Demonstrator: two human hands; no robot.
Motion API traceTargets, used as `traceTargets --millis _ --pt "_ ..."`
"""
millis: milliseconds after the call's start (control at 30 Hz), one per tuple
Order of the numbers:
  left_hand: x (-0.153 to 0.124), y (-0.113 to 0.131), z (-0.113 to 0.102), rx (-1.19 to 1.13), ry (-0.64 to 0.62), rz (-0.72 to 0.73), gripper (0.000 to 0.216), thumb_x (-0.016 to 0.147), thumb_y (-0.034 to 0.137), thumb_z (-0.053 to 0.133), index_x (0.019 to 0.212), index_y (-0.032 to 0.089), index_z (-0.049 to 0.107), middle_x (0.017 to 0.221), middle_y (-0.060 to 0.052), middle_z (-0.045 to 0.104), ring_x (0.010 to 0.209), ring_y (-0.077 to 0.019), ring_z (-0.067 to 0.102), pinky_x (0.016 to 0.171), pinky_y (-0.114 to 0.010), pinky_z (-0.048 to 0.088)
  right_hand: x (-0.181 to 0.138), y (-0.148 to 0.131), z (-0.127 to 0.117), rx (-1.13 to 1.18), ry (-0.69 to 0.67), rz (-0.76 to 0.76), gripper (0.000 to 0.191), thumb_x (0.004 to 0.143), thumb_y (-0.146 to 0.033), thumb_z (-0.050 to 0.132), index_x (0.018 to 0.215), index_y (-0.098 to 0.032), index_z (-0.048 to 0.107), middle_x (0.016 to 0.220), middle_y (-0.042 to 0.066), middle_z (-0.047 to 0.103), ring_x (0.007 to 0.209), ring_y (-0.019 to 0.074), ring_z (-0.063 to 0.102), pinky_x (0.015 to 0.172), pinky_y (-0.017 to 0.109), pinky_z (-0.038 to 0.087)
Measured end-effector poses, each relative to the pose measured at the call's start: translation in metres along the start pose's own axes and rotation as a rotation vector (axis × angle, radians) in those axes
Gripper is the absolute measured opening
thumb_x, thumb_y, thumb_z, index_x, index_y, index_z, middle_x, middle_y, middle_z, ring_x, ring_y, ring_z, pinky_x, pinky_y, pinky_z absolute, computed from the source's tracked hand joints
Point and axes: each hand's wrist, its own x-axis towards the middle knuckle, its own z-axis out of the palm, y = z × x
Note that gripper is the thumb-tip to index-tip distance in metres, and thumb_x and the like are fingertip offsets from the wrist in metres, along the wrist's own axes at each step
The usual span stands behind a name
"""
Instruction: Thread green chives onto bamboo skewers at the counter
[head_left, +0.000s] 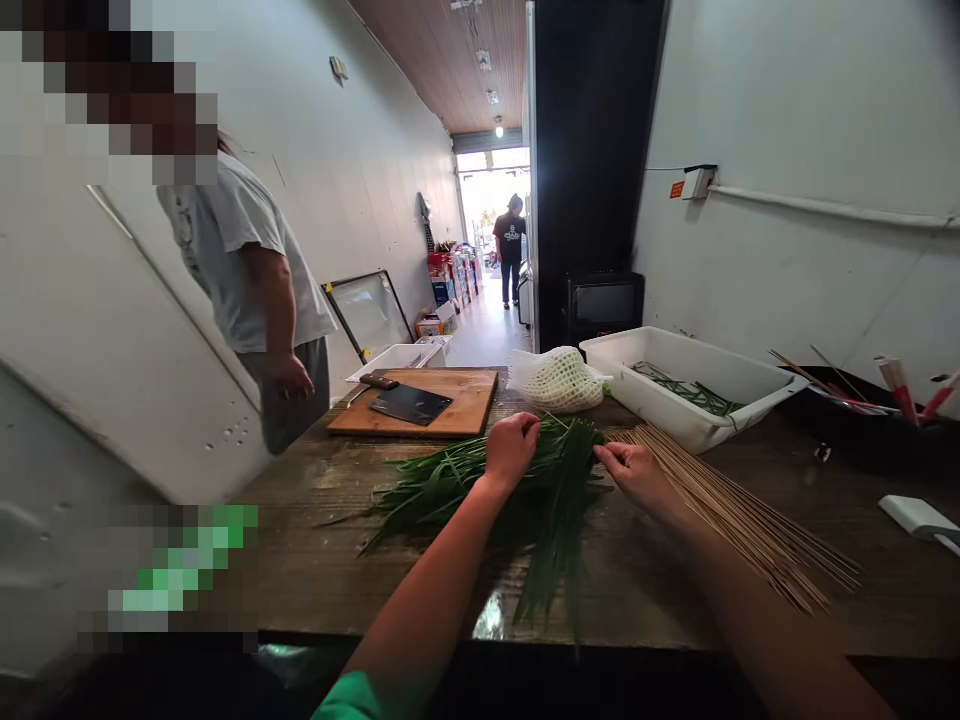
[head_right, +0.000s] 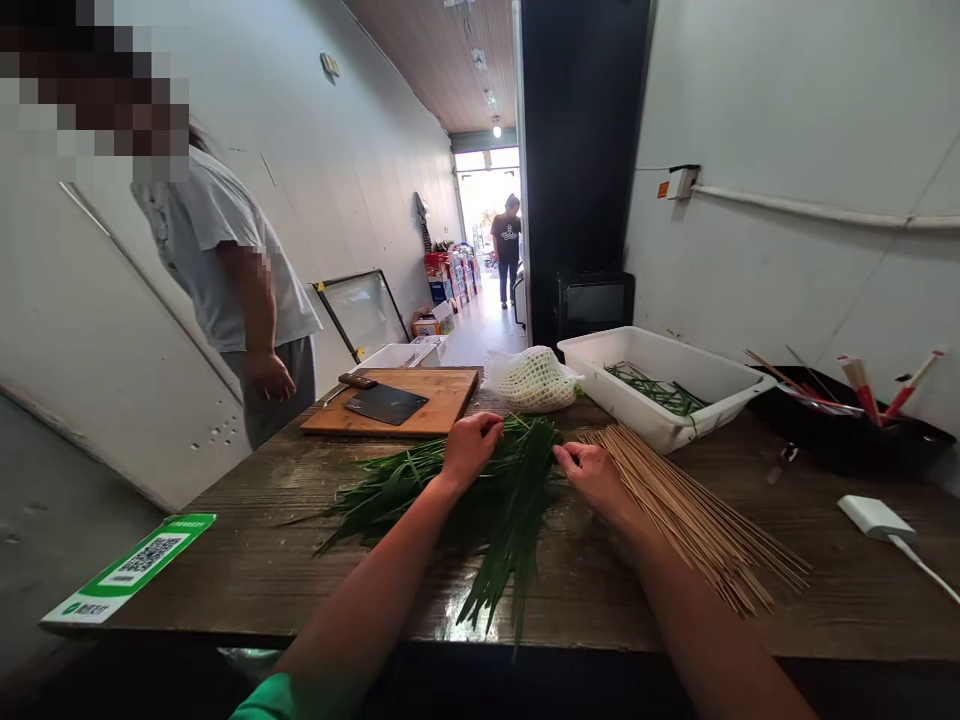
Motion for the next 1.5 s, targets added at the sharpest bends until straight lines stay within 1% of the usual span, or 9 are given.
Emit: traceTargets --millis 233,367,567,667,900,1000,1167,1367,1500 --pt "0.0009 -0.0005 0.0036 -0.14 0.052 -0.021 0.014 0.081 0.021 0.055 0.084 0.017 0.068 0.072 -0.002 0.07 0.068 -0.0123 0.063 0.066 -0.023 0.045 0.0002 -0.0003 0.0008 -0.005 -0.013 -0.001 0.046 0.082 -0.052 0.038 0.052 -0.018 0.044 0.051 -0.003 0.033 0.051 0.0099 0.033 0.05 0.024 0.024" --pt "0.0018 -0.002 0.0049 -0.205 0.052 -0.035 0.015 0.08 0.021 0.056 0.087 0.016 0.068 0.072 -0.002 0.071 0.068 -0.0115 0.063 0.067 -0.023 0.046 0.0002 -0.0006 0.001 -0.004 -0.006 -0.003 0.046 0.081 -0.053 0.039 0.053 -0.018 0.047 0.05 -0.003 0.034 0.052 0.0103 0.035 0.051 0.024 0.025" --pt "0.0015 -0.0016 0.0041 -0.198 0.058 -0.035 0.018 0.081 0.023 0.055 0.092 0.017 0.069 0.075 -0.001 0.071 0.071 -0.0116 0.063 0.069 -0.023 0.047 -0.0002 -0.0009 0.0004 0.002 -0.028 0.004 0.049 0.082 -0.056 0.037 0.054 -0.018 0.05 0.05 -0.003 0.037 0.051 0.0106 0.034 0.05 0.024 0.025" --pt "0.0017 -0.0008 0.0034 -0.19 0.06 -0.05 0.019 0.081 0.023 0.055 0.093 0.017 0.069 0.077 -0.001 0.072 0.071 -0.0117 0.063 0.069 -0.023 0.047 -0.0001 -0.0005 0.0007 0.002 -0.022 0.005 0.049 0.081 -0.057 0.037 0.054 -0.018 0.048 0.049 -0.003 0.036 0.05 0.0105 0.033 0.049 0.024 0.024" --pt "0.0024 -0.0018 0.003 -0.217 0.066 -0.032 0.02 0.08 0.023 0.056 0.093 0.017 0.07 0.076 -0.002 0.072 0.07 -0.0115 0.063 0.069 -0.022 0.047 0.0003 0.0016 0.0014 -0.004 -0.014 0.014 0.047 0.081 -0.055 0.038 0.052 -0.019 0.043 0.05 -0.003 0.031 0.051 0.0102 0.032 0.049 0.024 0.022" --pt "0.0022 -0.0019 0.0028 -0.22 0.069 -0.022 0.019 0.08 0.024 0.056 0.092 0.018 0.071 0.078 -0.002 0.072 0.071 -0.0116 0.063 0.068 -0.022 0.046 0.0002 0.0015 0.0013 0.001 -0.02 0.022 0.046 0.081 -0.054 0.038 0.053 -0.018 0.045 0.051 -0.003 0.032 0.052 0.0104 0.033 0.05 0.024 0.022" --pt "0.0025 -0.0014 0.0022 -0.203 0.078 -0.021 0.02 0.08 0.024 0.056 0.091 0.017 0.071 0.081 -0.003 0.072 0.072 -0.0118 0.063 0.068 -0.022 0.046 0.0006 0.0012 0.0013 0.002 -0.021 0.016 0.048 0.081 -0.055 0.038 0.055 -0.017 0.053 0.051 -0.003 0.036 0.052 0.011 0.035 0.051 0.024 0.025" --pt "0.0027 -0.001 0.0015 -0.159 0.093 -0.028 0.02 0.081 0.024 0.055 0.091 0.018 0.071 0.084 -0.003 0.072 0.074 -0.0123 0.063 0.069 -0.023 0.046 0.0009 0.0037 0.0023 -0.006 -0.015 0.003 0.049 0.082 -0.053 0.038 0.055 -0.016 0.055 0.051 -0.002 0.036 0.052 0.0109 0.035 0.051 0.024 0.025" --pt "0.002 0.0 0.001 -0.169 0.085 -0.021 0.019 0.08 0.023 0.057 0.091 0.018 0.071 0.084 -0.002 0.073 0.075 -0.0126 0.064 0.071 -0.023 0.047 0.001 0.004 0.0024 -0.015 -0.003 -0.002 0.049 0.081 -0.053 0.04 0.058 -0.016 0.061 0.05 -0.001 0.041 0.051 0.0113 0.037 0.05 0.024 0.027"
